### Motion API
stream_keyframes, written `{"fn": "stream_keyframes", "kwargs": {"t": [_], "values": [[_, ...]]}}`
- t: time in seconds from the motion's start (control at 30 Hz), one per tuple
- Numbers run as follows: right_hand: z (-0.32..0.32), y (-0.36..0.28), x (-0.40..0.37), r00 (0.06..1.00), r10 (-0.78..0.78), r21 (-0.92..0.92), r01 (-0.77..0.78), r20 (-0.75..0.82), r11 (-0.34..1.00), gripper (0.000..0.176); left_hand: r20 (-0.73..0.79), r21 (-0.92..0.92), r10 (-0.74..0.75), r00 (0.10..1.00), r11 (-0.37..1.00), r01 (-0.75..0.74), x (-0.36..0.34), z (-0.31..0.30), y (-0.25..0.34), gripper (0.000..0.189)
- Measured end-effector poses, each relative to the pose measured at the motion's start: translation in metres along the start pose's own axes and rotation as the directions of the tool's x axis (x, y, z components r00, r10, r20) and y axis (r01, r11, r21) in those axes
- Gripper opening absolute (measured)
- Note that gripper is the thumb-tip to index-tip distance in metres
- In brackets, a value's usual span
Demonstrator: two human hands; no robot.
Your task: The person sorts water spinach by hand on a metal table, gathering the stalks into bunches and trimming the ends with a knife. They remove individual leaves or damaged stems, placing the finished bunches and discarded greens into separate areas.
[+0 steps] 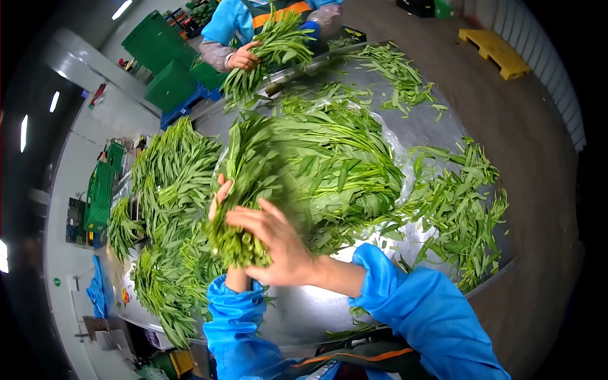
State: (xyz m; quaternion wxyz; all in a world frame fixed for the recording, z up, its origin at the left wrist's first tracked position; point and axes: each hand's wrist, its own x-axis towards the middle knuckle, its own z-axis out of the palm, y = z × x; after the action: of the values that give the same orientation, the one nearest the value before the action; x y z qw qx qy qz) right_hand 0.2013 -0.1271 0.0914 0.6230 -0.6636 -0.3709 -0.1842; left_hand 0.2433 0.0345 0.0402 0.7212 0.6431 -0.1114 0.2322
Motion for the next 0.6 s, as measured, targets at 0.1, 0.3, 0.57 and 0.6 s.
{"fn": "stream_keyframes", "kwargs": {"t": [0.1,0.3,0.57,0.6], "values": [[0.000,-0.035,0.003,0.974,-0.151,0.051,0.144,0.172,0.988,0.080,-0.031,0.168,0.117,0.993,0.980,-0.110,-0.034,-0.015,0.058,0.040],[-0.004,-0.079,-0.080,0.964,-0.260,-0.037,0.262,0.055,0.964,0.066,0.087,0.670,0.399,0.913,0.654,-0.350,-0.056,-0.023,0.182,0.071],[-0.173,-0.053,-0.310,0.431,0.883,-0.733,-0.660,-0.186,0.167,0.050,0.417,0.266,-0.449,0.790,0.892,0.366,-0.093,-0.058,0.185,0.060],[-0.170,-0.055,-0.313,0.438,0.877,-0.797,-0.592,-0.198,0.116,0.049,0.461,0.363,-0.538,0.706,0.840,0.403,-0.106,-0.060,0.167,0.037]]}}
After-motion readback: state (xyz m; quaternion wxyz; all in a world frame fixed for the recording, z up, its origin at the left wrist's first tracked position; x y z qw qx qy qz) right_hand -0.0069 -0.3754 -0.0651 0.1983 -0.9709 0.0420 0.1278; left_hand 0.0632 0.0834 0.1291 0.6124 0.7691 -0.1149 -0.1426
